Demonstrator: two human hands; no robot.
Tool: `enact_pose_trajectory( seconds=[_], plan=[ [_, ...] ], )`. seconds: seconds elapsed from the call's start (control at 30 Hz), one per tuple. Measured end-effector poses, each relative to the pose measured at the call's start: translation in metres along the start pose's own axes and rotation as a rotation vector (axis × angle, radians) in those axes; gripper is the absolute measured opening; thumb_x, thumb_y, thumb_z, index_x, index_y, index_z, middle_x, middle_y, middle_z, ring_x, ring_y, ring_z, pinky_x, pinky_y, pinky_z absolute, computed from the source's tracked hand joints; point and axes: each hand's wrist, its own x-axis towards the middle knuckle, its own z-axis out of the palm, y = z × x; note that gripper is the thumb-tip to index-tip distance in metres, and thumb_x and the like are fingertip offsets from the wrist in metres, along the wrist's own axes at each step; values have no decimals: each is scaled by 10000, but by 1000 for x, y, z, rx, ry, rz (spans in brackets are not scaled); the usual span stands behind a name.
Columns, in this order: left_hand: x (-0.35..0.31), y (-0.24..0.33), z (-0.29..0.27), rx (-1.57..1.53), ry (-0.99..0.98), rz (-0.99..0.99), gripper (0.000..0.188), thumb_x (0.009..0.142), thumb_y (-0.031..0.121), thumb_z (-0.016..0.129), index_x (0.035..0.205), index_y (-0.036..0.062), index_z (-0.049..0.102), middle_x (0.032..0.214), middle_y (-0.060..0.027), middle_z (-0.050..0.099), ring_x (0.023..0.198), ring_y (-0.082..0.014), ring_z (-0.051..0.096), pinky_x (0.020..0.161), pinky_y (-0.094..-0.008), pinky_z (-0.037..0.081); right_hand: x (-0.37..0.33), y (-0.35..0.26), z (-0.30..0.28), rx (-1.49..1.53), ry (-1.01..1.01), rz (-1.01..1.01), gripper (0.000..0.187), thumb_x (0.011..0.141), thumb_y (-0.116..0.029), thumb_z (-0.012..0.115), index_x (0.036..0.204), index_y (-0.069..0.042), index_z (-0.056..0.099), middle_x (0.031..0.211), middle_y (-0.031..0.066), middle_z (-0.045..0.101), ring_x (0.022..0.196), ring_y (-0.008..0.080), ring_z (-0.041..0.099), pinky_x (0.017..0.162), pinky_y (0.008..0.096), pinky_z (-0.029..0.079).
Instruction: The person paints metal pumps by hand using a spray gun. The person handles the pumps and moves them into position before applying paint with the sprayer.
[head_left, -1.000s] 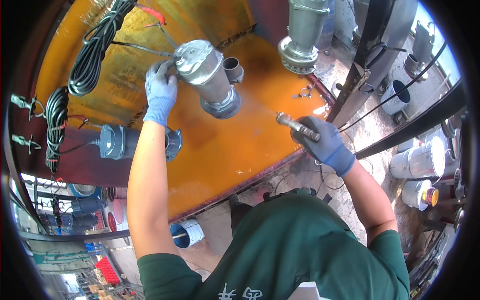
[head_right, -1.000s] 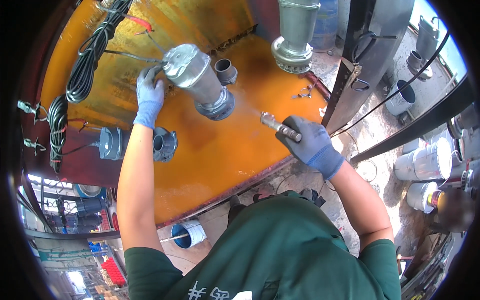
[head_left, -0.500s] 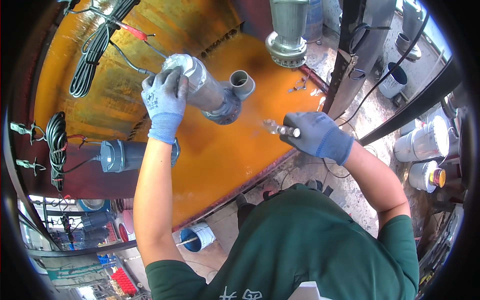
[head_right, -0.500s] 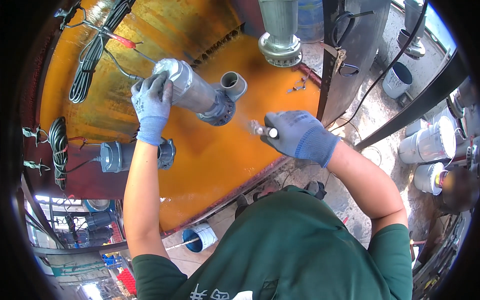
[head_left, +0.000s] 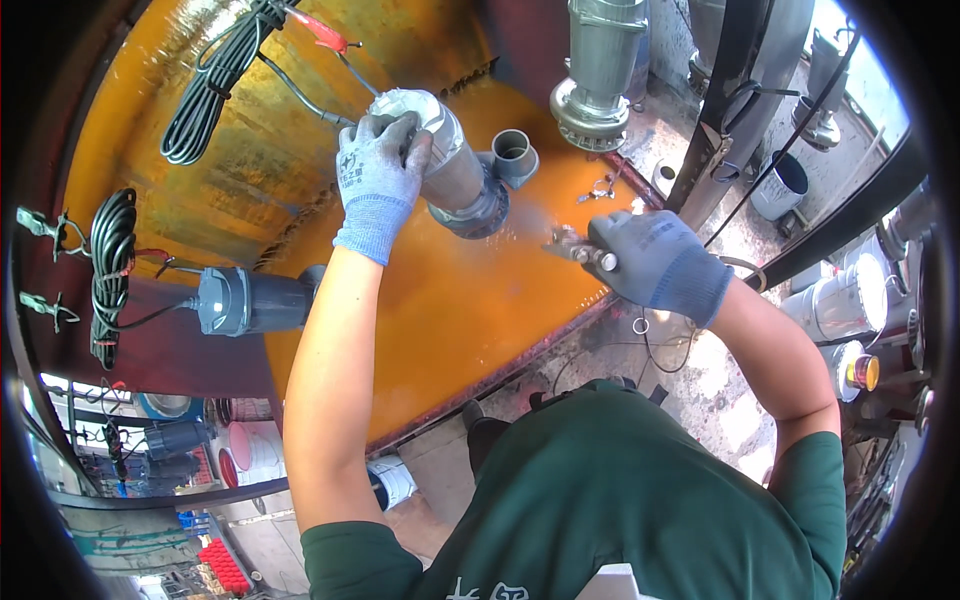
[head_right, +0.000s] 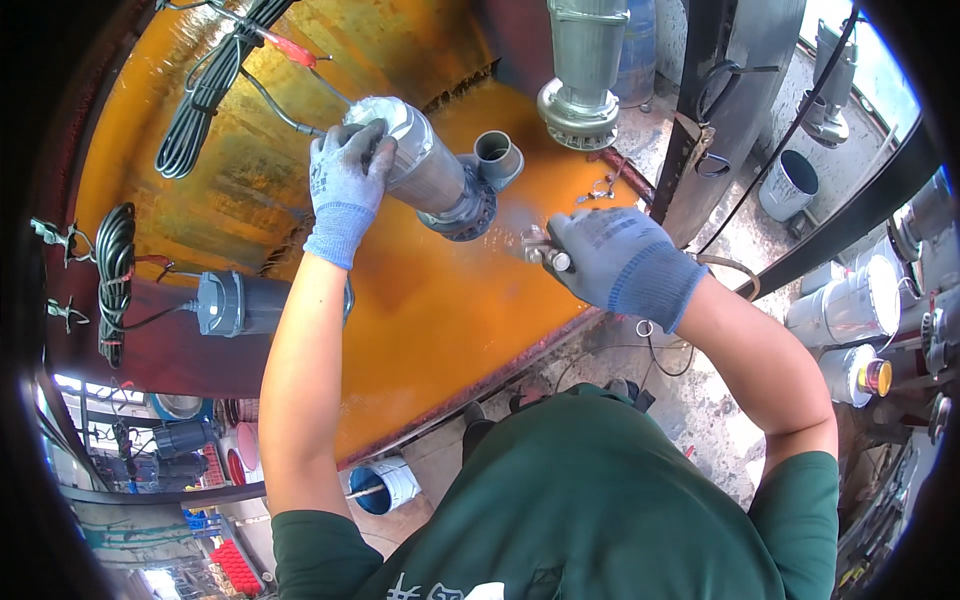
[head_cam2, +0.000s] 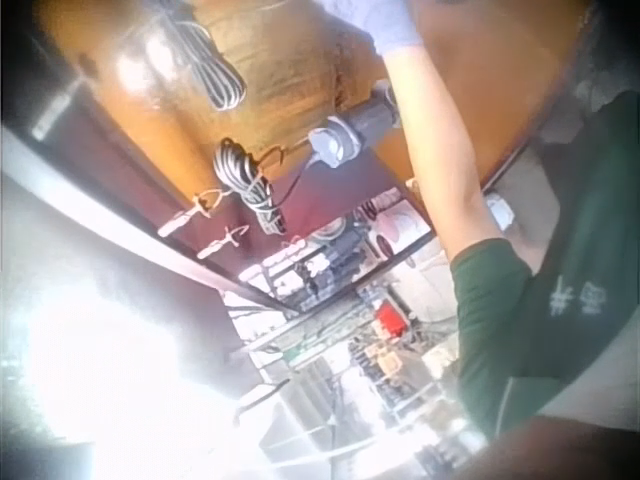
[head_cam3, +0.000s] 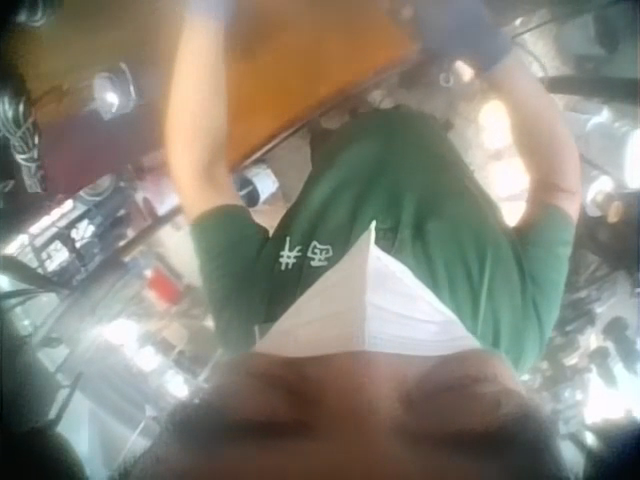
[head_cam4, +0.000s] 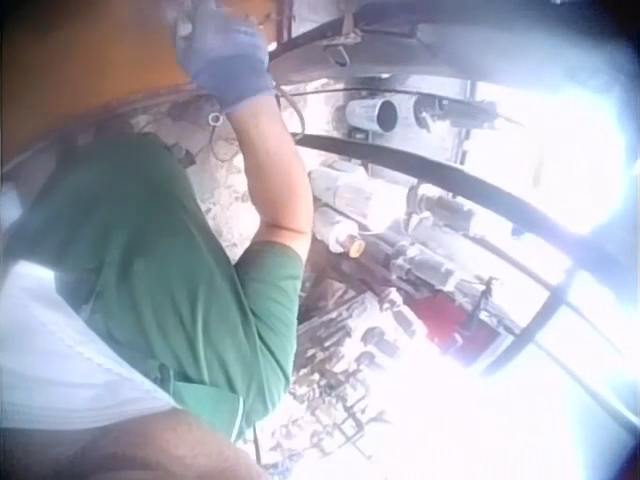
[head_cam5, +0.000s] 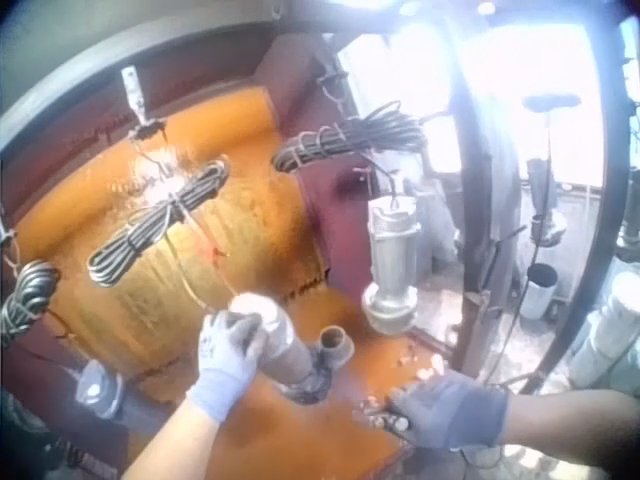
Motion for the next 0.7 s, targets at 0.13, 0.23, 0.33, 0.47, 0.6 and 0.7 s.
enact_pose_trajectory(
  seconds=[0.13, 0.23, 0.33, 0.47, 0.6, 0.7],
  plan=[
    [2, -2, 4, 6, -2, -9, 325, 926, 311, 767, 1204, 144, 790, 1172, -143, 683, 1103, -378, 576, 987, -483, 489, -1, 1, -18, 121, 117, 95, 270, 964, -280, 729, 1040, -57, 596, 834, 179, 671, 798, 389, 705, 703, 500, 539],
    [0, -5, 6, 12, 8, -15, 319, 920, 307, 778, 1199, 152, 791, 1172, -146, 674, 1104, -381, 574, 997, -483, 485, -15, 25, -4, 97, 28, 191, 286, 966, -291, 730, 1065, -55, 603, 837, 188, 670, 819, 394, 707, 716, 493, 546],
    [3, -9, 10, 54, 1, -16, 318, 923, 311, 778, 1197, 150, 792, 1164, -156, 668, 1103, -386, 573, 994, -489, 481, -23, 39, 19, 216, 115, 335, 288, 959, -286, 741, 1095, -56, 632, 887, 198, 696, 831, 409, 706, 724, 490, 547],
    [5, -13, 12, 78, 22, 25, 326, 935, 323, 766, 1198, 132, 784, 1171, -172, 666, 1106, -395, 577, 998, -500, 472, -26, 37, 45, 537, 236, 457, 221, 960, -220, 737, 1077, -47, 664, 888, 175, 724, 816, 382, 719, 740, 444, 554],
    [4, -19, 13, 121, -18, -28, 313, 945, 345, 746, 1173, 133, 787, 1145, -157, 669, 1100, -389, 578, 1008, -498, 458, -21, 23, 40, 812, 34, 366, 163, 962, -194, 714, 1018, -44, 680, 824, 138, 724, 764, 297, 727, 736, 379, 553],
    [7, -22, 14, 132, -34, -25, 313, 948, 339, 742, 1181, 134, 785, 1118, -148, 662, 1088, -384, 577, 1004, -491, 462, -19, 41, 47, 842, 162, 417, 178, 978, -207, 696, 1041, -41, 680, 809, 123, 712, 741, 289, 708, 729, 379, 546]
  ],
)
